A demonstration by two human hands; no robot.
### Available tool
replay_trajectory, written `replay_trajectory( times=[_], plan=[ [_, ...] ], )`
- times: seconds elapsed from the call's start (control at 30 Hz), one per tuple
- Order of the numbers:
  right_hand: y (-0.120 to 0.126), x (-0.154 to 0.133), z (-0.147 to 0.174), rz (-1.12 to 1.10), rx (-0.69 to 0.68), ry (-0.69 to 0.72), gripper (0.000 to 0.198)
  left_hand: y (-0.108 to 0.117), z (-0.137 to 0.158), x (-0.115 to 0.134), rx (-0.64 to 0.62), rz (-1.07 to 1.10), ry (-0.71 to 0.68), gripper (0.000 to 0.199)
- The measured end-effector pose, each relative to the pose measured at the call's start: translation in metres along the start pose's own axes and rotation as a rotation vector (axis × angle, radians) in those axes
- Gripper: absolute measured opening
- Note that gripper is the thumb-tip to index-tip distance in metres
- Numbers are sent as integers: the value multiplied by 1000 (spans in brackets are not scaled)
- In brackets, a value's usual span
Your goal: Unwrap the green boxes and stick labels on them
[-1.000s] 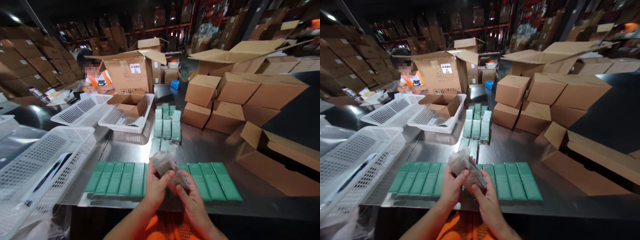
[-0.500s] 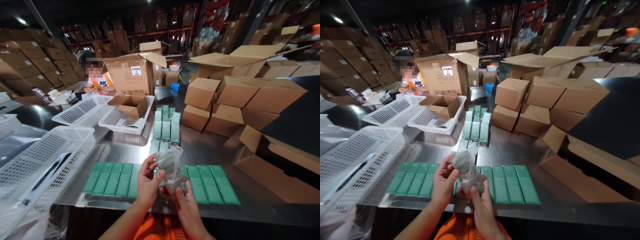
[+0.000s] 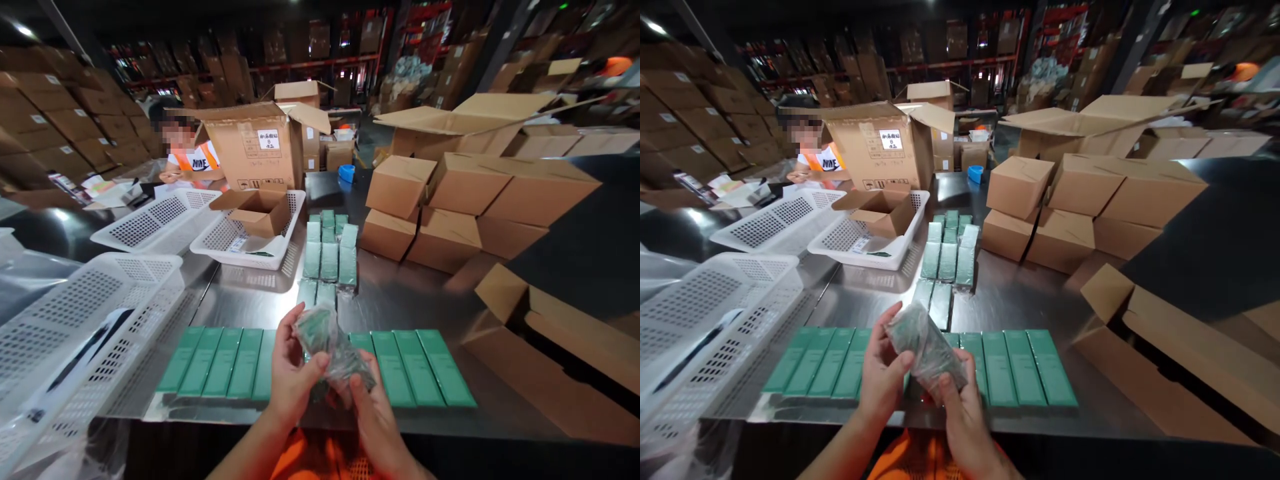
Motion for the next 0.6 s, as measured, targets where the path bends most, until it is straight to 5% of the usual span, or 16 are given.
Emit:
replay_trajectory(
  times=[0.2,0.27,0.33,0.4,0.47,0.53,0.6],
  plan=[
    [-11,-2,10,-92,-43,24,58,6,4,-16,-13,-233,160,39],
    [-9,-10,9,-2,-96,60,61,9,8,-24,-23,-265,250,40],
    [2,-26,4,215,-105,240,56,14,8,-24,6,-230,329,39],
    [32,-53,-2,444,83,555,47,20,3,-17,87,-161,346,46],
    [78,-86,-4,642,482,879,42,29,-7,-5,161,-101,298,63],
    [130,-112,-5,1014,850,995,45,40,-18,5,204,-74,246,67],
    [176,-132,-10,1402,983,987,47,53,-26,8,236,-78,250,58]
  ],
)
Point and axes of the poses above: each hand's wrist, its own z-axis away from the middle knuckle, its own y-axis out of the back of the hand, x = y × z, the point moved 3 cm from there along -z, towards the middle knuckle, and after that the axes turned 15 degrees about x, right-handed, at the moved point
